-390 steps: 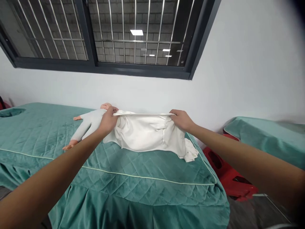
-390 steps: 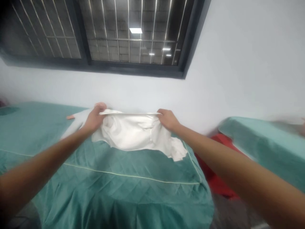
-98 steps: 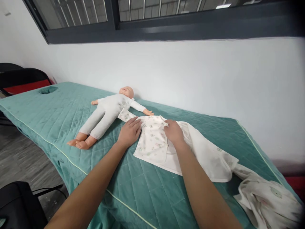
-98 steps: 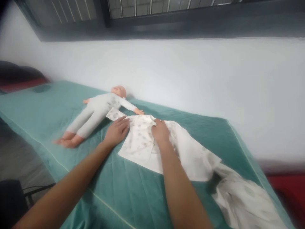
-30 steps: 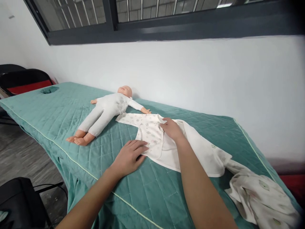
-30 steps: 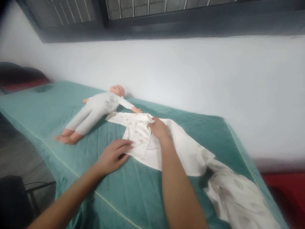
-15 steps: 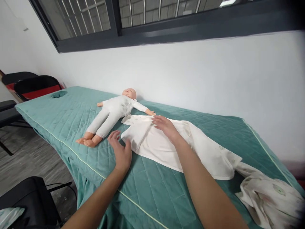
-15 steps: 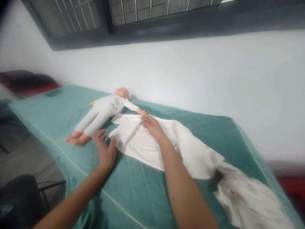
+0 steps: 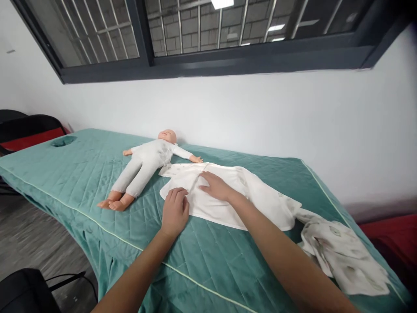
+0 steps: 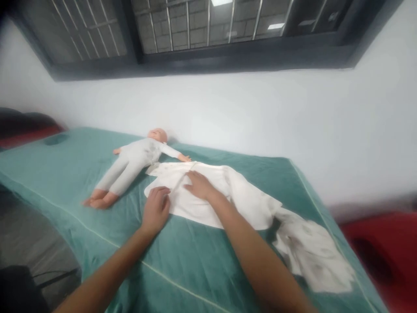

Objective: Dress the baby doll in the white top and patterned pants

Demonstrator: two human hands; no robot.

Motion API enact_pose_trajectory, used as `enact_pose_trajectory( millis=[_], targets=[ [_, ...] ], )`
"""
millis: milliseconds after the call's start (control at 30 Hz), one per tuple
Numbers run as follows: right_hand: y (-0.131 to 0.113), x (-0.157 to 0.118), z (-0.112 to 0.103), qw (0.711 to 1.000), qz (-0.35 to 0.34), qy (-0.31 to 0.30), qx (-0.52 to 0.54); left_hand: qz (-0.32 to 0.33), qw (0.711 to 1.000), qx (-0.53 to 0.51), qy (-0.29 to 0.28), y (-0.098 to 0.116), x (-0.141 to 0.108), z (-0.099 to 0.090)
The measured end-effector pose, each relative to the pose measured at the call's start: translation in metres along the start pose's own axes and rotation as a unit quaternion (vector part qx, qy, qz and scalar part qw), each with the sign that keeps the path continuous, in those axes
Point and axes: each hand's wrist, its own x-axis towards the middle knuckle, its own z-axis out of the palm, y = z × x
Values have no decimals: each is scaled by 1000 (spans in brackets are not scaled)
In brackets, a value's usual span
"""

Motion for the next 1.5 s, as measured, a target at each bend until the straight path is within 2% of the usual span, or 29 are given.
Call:
enact_pose_trajectory(
  millis=[67,167,267,367,467,633,833,1000,1100,1200,1267,1333,1433,1500],
  targets=[
    [17,-12,-23,997,48,60,12,0,1000,2,-5,0,0,0],
    [50,-38,-64,969,192,150,-41,10,1000,4,-22,4,0,-2],
    [80,-67,-97,930,325,130,-116,60,996,-1,-66,10,1,-7],
    [96,-89,-111,907,400,52,-122,105,989,1,-101,15,1,-12],
    [102,-100,-115,907,405,13,-114,107,989,5,-106,17,2,-13],
    [107,-108,-121,911,404,-7,-89,95,990,7,-105,16,1,-11],
    [112,-111,-125,894,419,107,-114,81,991,13,-102,15,-1,-9],
    [114,-111,-124,875,442,153,-129,76,993,13,-90,14,1,-10],
    [114,-111,-124,872,426,177,-164,72,994,13,-85,14,2,-10],
    [104,-106,-120,879,371,232,-191,61,996,10,-71,18,0,-9],
    [89,-100,-110,901,304,264,-160,45,997,2,-55,20,-1,-10],
    [65,-94,-93,937,208,265,-95,23,999,-8,-34,17,1,-15],
    [17,-86,-59,974,85,212,9,-9,1000,7,2,-10,16,-35],
    [-15,-75,-38,984,63,158,58,-40,997,42,40,-43,35,-58]
  ],
)
